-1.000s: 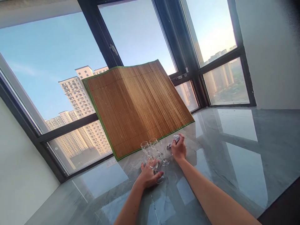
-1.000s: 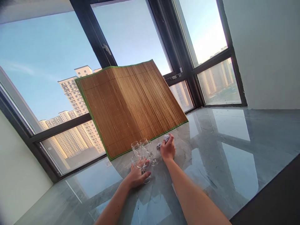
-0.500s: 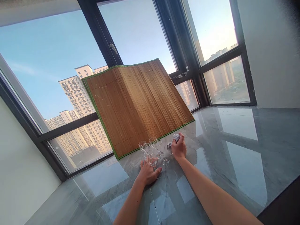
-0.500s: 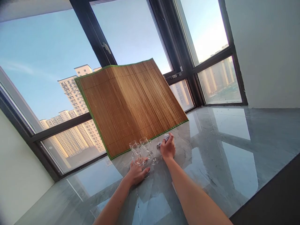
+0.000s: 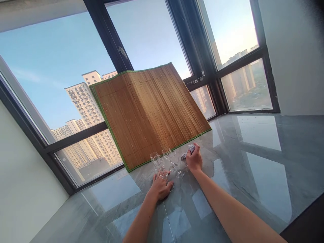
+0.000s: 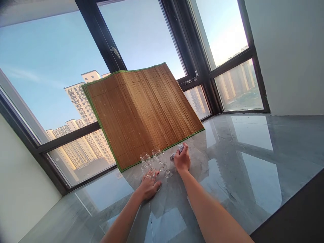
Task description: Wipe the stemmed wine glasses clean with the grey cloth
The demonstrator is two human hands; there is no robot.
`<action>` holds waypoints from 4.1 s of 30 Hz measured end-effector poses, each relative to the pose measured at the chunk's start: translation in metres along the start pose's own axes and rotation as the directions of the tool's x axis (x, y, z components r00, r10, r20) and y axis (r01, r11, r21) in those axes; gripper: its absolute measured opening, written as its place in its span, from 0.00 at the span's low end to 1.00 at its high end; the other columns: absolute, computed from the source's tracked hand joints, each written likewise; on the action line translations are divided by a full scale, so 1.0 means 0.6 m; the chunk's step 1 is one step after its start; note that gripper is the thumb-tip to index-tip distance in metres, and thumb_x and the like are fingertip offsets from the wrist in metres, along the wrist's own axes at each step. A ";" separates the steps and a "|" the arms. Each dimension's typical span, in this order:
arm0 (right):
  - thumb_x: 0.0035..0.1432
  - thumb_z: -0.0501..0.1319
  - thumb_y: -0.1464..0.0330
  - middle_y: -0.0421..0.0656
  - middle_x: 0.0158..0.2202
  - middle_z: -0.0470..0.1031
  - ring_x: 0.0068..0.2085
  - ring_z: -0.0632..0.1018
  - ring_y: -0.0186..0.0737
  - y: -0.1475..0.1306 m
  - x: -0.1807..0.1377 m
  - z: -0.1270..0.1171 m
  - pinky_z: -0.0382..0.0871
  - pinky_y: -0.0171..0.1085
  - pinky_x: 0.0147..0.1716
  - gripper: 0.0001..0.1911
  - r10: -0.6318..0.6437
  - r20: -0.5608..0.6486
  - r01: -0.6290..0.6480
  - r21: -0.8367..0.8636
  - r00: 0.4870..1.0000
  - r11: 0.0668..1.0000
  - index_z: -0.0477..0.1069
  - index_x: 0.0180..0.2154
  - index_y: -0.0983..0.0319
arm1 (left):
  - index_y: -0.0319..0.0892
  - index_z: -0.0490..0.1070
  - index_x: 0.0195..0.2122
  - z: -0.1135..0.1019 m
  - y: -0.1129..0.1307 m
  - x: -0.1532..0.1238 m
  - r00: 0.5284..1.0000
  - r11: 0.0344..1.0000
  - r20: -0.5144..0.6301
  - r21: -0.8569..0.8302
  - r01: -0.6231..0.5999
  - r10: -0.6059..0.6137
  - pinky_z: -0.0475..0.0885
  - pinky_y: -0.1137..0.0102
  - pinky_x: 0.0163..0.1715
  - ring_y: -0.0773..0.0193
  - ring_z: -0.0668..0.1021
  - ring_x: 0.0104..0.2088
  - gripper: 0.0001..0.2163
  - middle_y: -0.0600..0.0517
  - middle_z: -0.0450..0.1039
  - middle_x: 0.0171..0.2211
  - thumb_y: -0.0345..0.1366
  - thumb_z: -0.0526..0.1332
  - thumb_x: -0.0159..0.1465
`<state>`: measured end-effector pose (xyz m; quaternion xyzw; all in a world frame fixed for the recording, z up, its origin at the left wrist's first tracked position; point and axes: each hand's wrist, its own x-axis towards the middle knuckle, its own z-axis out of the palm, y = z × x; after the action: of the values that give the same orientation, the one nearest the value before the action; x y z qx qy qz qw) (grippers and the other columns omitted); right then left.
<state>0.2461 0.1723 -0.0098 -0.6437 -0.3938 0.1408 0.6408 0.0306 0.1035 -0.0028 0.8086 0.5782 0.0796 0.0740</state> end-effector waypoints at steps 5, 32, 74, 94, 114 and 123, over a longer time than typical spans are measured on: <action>0.61 0.51 0.66 0.51 0.54 0.72 0.47 0.76 0.47 -0.003 -0.002 -0.001 0.63 0.38 0.41 0.26 0.007 0.001 -0.007 0.002 1.000 1.000 0.56 0.60 0.60 | 0.45 0.59 0.66 -0.001 -0.008 -0.009 1.000 1.000 0.020 0.006 -0.003 0.003 0.42 0.50 0.67 0.48 0.49 0.70 0.29 0.48 0.47 0.71 0.47 0.51 0.64; 0.61 0.50 0.65 0.51 0.55 0.71 0.47 0.75 0.48 -0.001 0.000 0.001 0.63 0.40 0.43 0.26 0.030 0.027 -0.030 0.002 0.999 1.000 0.56 0.60 0.60 | 0.43 0.55 0.68 -0.026 -0.086 -0.081 0.999 0.988 0.039 0.154 0.026 -0.033 0.46 0.56 0.67 0.51 0.52 0.69 0.28 0.46 0.49 0.70 0.44 0.47 0.67; 0.59 0.51 0.64 0.52 0.52 0.72 0.45 0.74 0.48 0.002 -0.003 0.004 0.64 0.41 0.43 0.27 -0.020 0.025 0.021 -0.043 0.999 0.999 0.58 0.60 0.62 | 0.58 0.44 0.70 -0.078 -0.245 -0.294 0.985 0.984 0.041 0.068 0.165 -0.168 0.36 0.42 0.66 0.48 0.45 0.71 0.28 0.55 0.42 0.71 0.54 0.43 0.70; 0.60 0.51 0.64 0.51 0.53 0.72 0.45 0.74 0.47 -0.002 -0.005 0.002 0.64 0.41 0.43 0.26 0.000 0.042 0.000 -0.012 0.999 1.000 0.58 0.60 0.61 | 0.46 0.72 0.51 -0.011 0.058 -0.140 0.953 0.995 -0.295 -0.041 -0.091 0.075 0.69 0.58 0.53 0.51 0.73 0.51 0.17 0.45 0.72 0.51 0.41 0.58 0.60; 0.60 0.50 0.65 0.51 0.54 0.71 0.47 0.75 0.48 -0.002 -0.003 0.002 0.65 0.42 0.46 0.25 0.006 0.041 -0.007 0.021 0.999 1.000 0.57 0.59 0.60 | 0.46 0.67 0.59 0.030 0.063 0.069 0.989 0.996 -0.144 -0.082 -0.029 0.017 0.50 0.54 0.65 0.48 0.63 0.63 0.28 0.43 0.57 0.65 0.55 0.57 0.62; 0.61 0.50 0.65 0.51 0.54 0.72 0.47 0.75 0.49 -0.006 -0.005 0.000 0.65 0.42 0.44 0.25 0.012 0.050 -0.012 -0.006 0.999 1.000 0.57 0.60 0.61 | 0.45 0.68 0.58 0.031 0.089 0.095 0.995 0.998 -0.077 0.003 0.060 -0.059 0.55 0.51 0.61 0.47 0.67 0.60 0.24 0.41 0.65 0.61 0.48 0.41 0.70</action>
<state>0.2429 0.1699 -0.0077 -0.6444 -0.4062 0.1595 0.6280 0.1020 0.1400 -0.0070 0.7876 0.6047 0.1066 0.0519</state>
